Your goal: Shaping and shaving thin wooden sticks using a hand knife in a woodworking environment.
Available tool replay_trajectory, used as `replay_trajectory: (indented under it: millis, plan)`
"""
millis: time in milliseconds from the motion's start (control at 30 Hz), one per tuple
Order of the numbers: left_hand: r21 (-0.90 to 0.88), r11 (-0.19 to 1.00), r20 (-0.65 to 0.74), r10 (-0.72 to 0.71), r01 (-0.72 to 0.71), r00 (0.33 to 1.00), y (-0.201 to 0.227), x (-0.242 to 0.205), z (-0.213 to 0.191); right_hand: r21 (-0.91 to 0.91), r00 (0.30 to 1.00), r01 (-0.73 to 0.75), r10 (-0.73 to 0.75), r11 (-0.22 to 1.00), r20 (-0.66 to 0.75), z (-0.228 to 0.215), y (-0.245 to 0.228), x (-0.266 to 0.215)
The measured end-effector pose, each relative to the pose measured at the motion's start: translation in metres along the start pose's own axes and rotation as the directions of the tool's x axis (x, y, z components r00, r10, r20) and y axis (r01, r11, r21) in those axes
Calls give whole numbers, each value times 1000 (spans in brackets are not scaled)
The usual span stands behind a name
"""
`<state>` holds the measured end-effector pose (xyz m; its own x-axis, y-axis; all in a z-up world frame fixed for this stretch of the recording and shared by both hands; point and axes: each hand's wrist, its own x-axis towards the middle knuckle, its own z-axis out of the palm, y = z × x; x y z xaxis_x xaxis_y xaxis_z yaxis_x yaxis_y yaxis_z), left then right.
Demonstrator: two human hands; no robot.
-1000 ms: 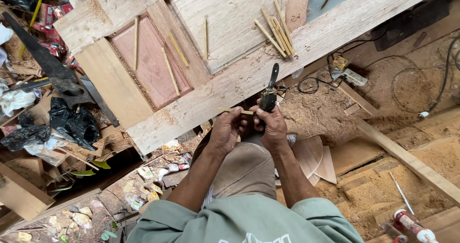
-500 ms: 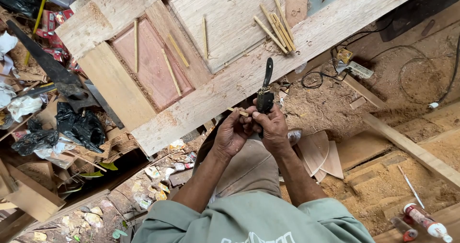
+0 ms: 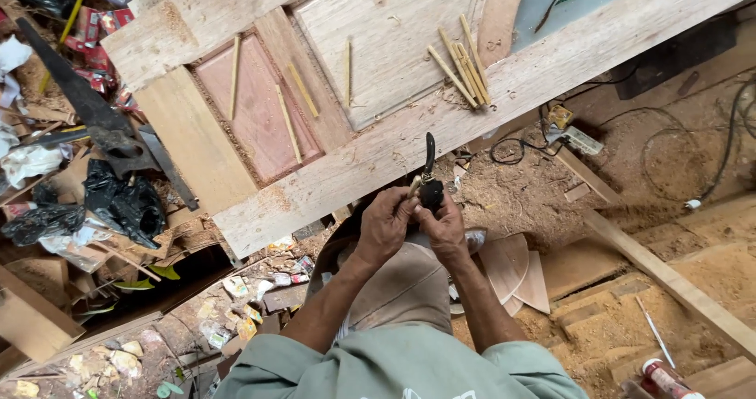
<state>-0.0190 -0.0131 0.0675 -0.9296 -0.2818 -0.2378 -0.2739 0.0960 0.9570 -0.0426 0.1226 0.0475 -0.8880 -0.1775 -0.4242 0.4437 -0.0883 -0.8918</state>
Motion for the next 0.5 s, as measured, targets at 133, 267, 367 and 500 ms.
replay_trajectory:
  millis: [133,267,367,500]
  plan:
    - [-43,993,-19,112,-113,994,13,3,2,-39,999,-27,26,999,-35,-17,13,3]
    - [-64,997,-1,38,-38,999,10,4,10,-33,990,-82,78,996,-114,-23,11,10]
    - [-46,983,85,-175,179,981,-20,13,17,-215,995,-21,-2,976,-105,-36,13,29]
    - [-113,923,160,-348,367,924,-58,26,31,-589,974,161,-223,792,-34,-50,5,50]
